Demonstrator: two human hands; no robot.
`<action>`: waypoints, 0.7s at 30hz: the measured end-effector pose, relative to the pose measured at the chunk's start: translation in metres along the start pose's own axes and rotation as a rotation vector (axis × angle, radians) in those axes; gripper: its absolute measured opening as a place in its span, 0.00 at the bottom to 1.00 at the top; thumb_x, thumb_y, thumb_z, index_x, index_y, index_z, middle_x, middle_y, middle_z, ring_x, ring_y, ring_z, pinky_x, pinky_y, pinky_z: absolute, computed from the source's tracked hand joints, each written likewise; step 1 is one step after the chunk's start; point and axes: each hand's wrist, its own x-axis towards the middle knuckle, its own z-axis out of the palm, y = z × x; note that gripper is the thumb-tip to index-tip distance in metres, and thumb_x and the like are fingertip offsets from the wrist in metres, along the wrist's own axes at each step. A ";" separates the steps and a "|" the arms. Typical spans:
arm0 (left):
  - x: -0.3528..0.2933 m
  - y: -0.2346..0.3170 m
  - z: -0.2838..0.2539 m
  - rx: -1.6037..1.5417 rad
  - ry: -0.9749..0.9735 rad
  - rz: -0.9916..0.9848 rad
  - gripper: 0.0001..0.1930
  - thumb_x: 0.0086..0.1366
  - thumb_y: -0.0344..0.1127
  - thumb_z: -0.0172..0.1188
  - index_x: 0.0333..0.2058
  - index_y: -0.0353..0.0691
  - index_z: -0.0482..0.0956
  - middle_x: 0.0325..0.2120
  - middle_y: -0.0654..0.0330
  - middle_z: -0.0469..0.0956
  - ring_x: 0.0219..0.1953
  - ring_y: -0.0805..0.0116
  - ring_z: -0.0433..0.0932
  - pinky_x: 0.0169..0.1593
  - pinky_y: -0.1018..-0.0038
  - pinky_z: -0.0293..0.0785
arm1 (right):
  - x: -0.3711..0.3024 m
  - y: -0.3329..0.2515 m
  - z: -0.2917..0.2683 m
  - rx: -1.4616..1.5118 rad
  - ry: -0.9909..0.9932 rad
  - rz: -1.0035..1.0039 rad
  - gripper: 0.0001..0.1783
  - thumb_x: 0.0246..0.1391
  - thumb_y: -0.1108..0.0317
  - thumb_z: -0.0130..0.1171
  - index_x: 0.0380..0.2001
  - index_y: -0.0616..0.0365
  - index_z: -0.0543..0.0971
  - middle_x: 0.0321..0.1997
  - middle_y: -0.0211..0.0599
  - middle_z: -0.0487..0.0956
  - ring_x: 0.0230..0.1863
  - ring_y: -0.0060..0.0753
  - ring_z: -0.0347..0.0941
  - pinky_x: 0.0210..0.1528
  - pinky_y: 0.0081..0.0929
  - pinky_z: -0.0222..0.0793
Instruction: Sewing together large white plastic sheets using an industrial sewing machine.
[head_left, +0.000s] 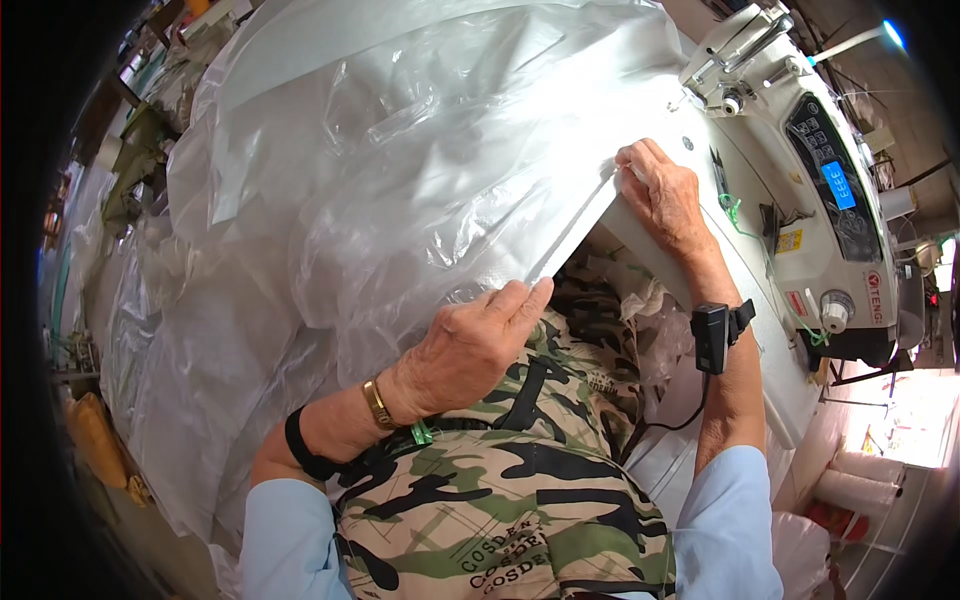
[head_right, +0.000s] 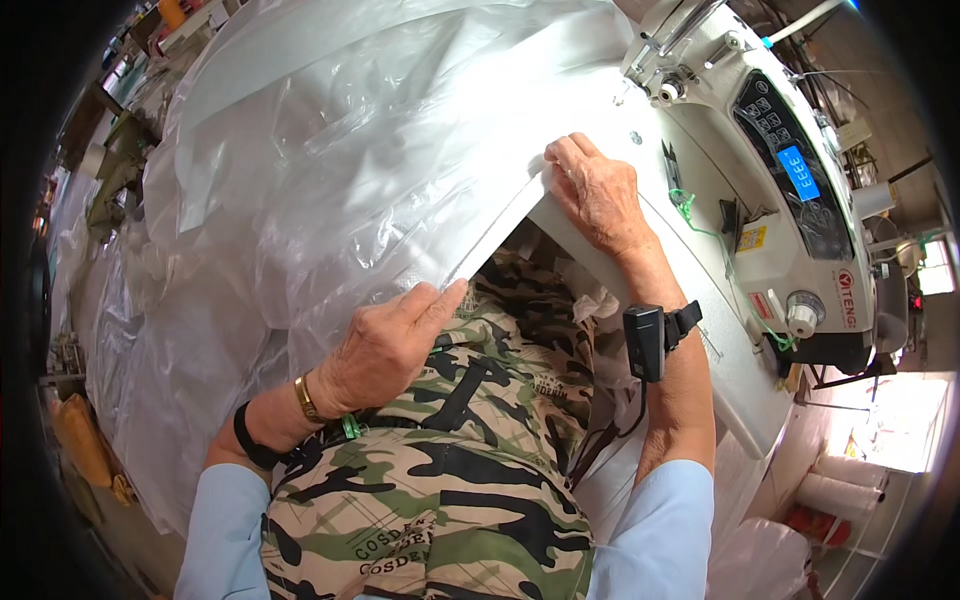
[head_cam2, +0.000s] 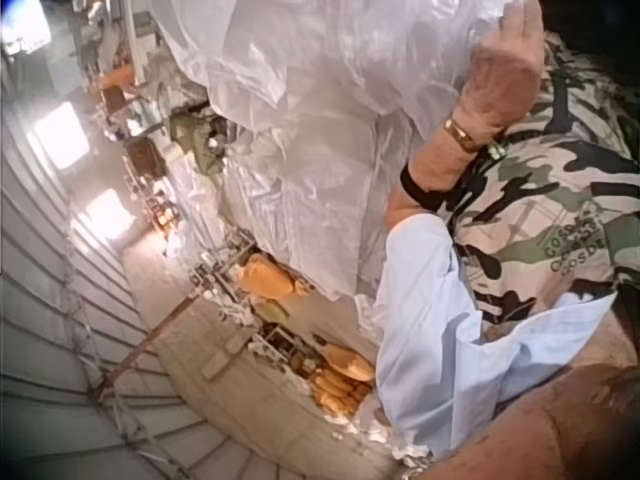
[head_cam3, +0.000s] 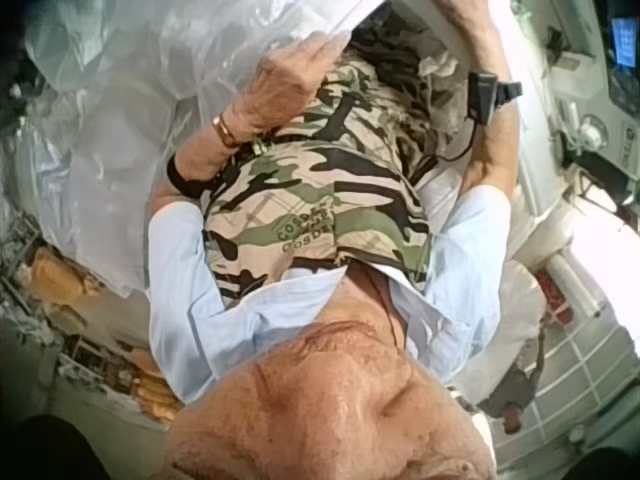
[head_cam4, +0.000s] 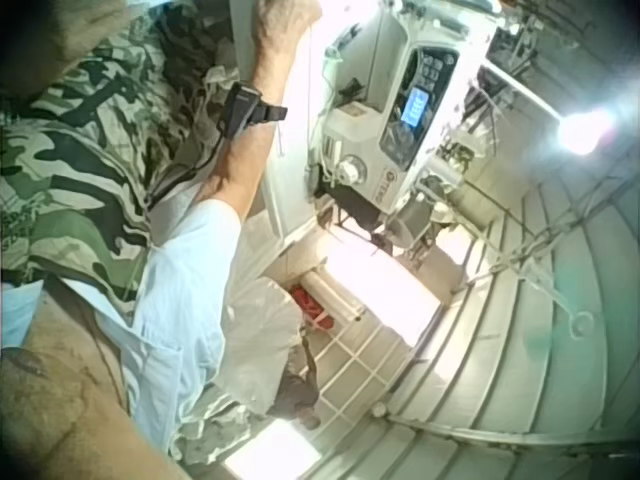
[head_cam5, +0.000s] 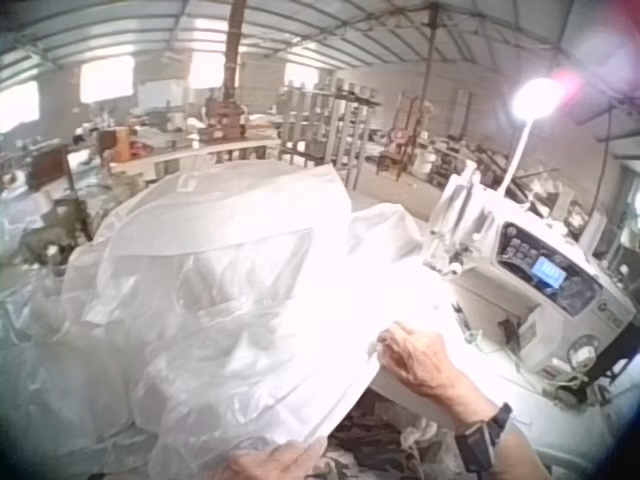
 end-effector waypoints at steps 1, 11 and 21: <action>-0.001 -0.001 0.001 -0.008 0.000 -0.022 0.28 0.56 0.21 0.57 0.58 0.24 0.72 0.33 0.52 0.72 0.28 0.59 0.77 0.32 0.68 0.76 | 0.000 0.000 0.000 -0.003 0.003 0.005 0.10 0.53 0.75 0.59 0.39 0.55 0.75 0.38 0.36 0.79 0.32 0.44 0.79 0.34 0.37 0.75; 0.014 -0.006 0.018 -0.181 -0.064 -0.033 0.19 0.60 0.23 0.59 0.51 0.27 0.76 0.31 0.50 0.71 0.28 0.53 0.76 0.33 0.63 0.72 | 0.005 -0.001 0.008 -0.101 0.019 0.215 0.13 0.50 0.67 0.63 0.40 0.53 0.79 0.45 0.35 0.77 0.37 0.44 0.80 0.40 0.39 0.76; 0.021 -0.011 0.024 -0.228 -0.055 0.010 0.15 0.59 0.24 0.59 0.46 0.32 0.79 0.26 0.51 0.71 0.24 0.51 0.74 0.29 0.62 0.71 | 0.002 0.010 0.014 -0.200 0.130 0.304 0.18 0.52 0.60 0.61 0.40 0.62 0.78 0.45 0.47 0.79 0.52 0.48 0.73 0.61 0.45 0.62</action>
